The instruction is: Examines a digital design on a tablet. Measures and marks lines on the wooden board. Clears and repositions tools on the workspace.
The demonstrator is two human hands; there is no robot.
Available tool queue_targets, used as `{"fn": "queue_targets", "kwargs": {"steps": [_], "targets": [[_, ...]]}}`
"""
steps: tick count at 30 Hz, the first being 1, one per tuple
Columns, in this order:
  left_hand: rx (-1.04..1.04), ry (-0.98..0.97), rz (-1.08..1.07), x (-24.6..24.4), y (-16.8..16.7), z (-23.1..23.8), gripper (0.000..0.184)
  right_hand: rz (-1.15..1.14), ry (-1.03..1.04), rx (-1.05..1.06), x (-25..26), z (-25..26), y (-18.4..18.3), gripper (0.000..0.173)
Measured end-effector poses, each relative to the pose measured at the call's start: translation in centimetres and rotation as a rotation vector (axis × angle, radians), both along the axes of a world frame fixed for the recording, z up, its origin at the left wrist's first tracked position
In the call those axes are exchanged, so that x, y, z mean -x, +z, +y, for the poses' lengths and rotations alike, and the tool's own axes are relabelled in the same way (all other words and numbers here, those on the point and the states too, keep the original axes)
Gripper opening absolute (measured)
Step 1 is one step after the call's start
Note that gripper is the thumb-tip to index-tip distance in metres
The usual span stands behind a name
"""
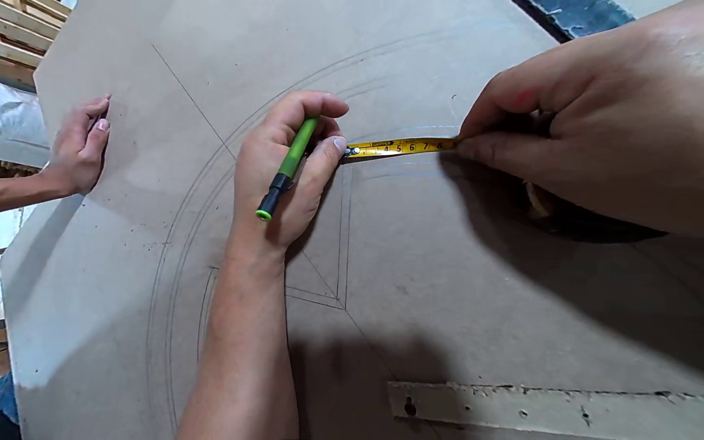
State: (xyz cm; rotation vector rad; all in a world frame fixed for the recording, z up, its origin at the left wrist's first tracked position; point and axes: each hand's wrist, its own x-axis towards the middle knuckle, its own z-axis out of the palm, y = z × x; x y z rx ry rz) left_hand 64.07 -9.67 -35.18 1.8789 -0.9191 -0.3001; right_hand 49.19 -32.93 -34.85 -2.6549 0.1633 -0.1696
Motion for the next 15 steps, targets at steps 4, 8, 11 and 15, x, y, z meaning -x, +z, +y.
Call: {"fn": "queue_targets", "kwargs": {"steps": [4, 8, 11, 15], "targets": [[-0.01, 0.007, -0.005, 0.1, 0.0, -0.1, 0.028, 0.035, -0.024, 0.044, 0.2, 0.6, 0.9, 0.019], [0.038, 0.011, 0.014, 0.1, 0.0, 0.1, 0.025, 0.038, -0.018, 0.092, 0.2, 1.2, 1.6, 0.018], [0.308, -0.072, 0.145, 0.5, -0.1, 0.1, 0.03, 0.072, -0.041, 0.113, 0.2, 1.7, 2.4, 0.015], [0.17, -0.113, 0.106, 2.5, 0.6, -0.4, 0.02, 0.109, -0.04, 0.111, 0.1, 1.8, 2.8, 0.014]]}}
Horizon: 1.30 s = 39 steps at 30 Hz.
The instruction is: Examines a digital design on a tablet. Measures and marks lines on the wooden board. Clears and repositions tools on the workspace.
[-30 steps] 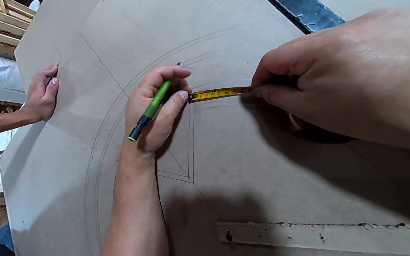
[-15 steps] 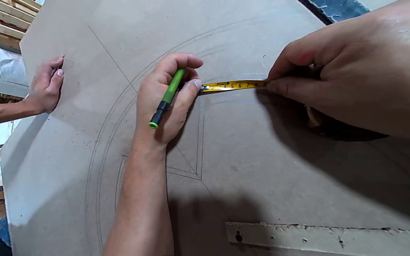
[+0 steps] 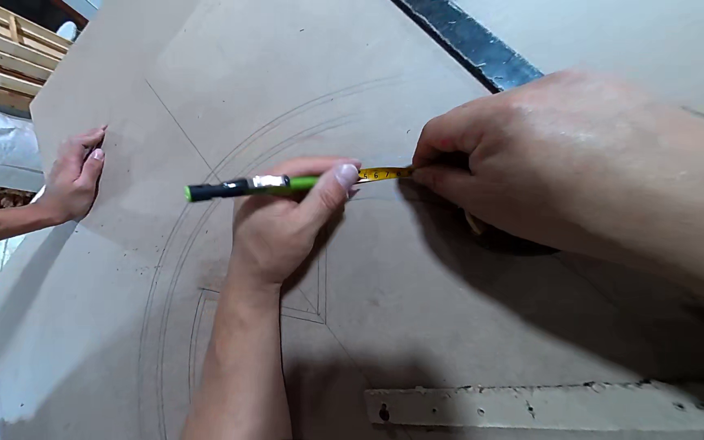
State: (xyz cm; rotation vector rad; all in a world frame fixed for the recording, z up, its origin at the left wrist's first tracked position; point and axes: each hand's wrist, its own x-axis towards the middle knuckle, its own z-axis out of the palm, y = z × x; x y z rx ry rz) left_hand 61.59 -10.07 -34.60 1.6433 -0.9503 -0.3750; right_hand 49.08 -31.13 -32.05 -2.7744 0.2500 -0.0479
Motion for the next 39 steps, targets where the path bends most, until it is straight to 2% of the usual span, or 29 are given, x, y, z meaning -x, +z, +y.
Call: {"fn": "queue_targets", "kwargs": {"steps": [4, 9, 39], "targets": [[-0.116, -0.027, -0.124, 0.1, 0.4, -0.1, 0.012, -0.003, 0.007, -0.007, -0.1, -0.2, -0.1, 0.015], [-0.13, 0.045, -0.227, 0.5, 0.0, -0.5, 0.005, 0.023, 0.007, 0.004, -0.2, -0.1, -0.2, 0.016], [-0.217, 0.132, -0.25, 1.2, 0.2, -0.8, 0.008, -0.015, 0.05, -0.001, -0.1, -0.2, -0.6, 0.017]]}}
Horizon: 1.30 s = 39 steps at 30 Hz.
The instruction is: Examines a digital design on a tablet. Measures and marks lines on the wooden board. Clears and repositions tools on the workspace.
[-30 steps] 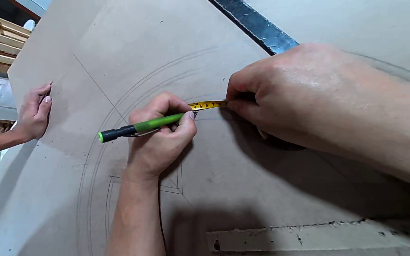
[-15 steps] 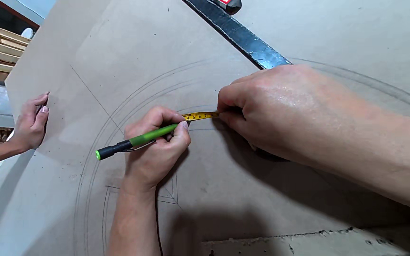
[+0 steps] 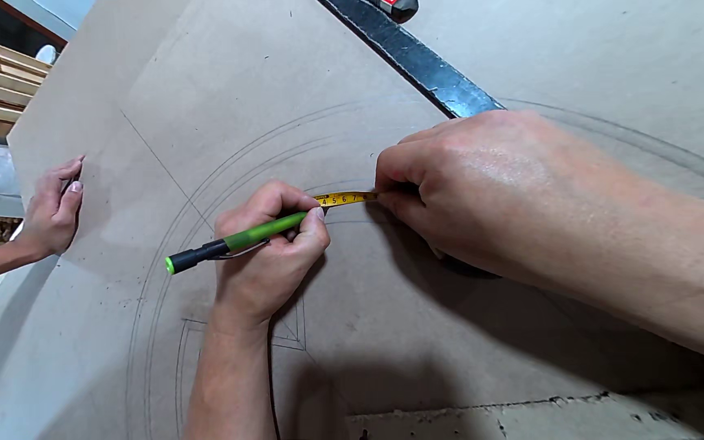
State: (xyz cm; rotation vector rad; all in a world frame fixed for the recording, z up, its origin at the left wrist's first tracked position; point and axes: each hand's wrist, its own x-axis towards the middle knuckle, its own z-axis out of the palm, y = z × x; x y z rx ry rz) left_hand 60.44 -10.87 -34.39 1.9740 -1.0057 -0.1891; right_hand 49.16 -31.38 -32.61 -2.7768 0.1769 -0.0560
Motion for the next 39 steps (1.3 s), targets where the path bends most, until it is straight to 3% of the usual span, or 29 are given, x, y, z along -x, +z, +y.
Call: {"fn": "queue_targets", "kwargs": {"steps": [33, 39], "targets": [[0.006, -0.006, -0.008, 0.02, 0.08, -0.17, 0.006, -0.016, 0.004, -0.001, 0.04, -0.05, -0.11, 0.016], [0.194, -0.022, 0.19, -0.73, -0.69, 0.48, 0.006, -0.007, 0.002, 0.0, 0.03, 0.0, 0.0, 0.016]]}}
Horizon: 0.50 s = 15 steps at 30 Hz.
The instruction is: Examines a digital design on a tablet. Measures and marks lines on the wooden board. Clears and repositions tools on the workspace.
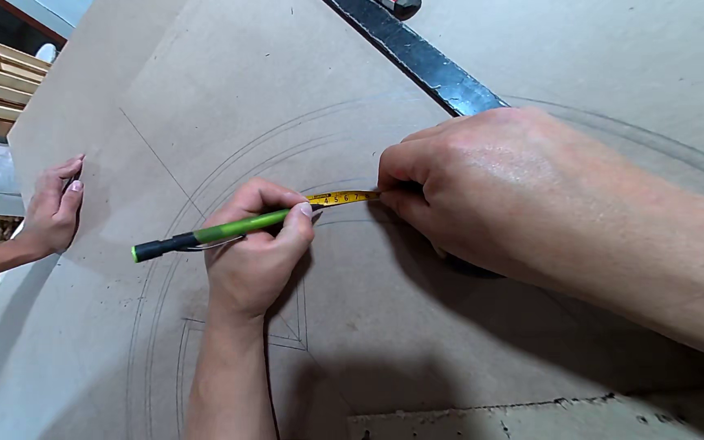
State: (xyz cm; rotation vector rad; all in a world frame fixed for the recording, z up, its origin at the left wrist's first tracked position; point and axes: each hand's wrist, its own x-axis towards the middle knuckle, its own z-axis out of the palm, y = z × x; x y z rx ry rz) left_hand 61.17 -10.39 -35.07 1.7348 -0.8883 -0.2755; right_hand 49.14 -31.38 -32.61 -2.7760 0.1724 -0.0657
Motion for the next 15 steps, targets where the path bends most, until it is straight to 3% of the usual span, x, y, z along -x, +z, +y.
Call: {"fn": "queue_targets", "kwargs": {"steps": [15], "targets": [[-0.147, 0.013, -0.165, 0.6, 0.56, -0.49, 0.006, 0.008, -0.009, 0.012, 0.02, -0.03, 0.07, 0.017]]}}
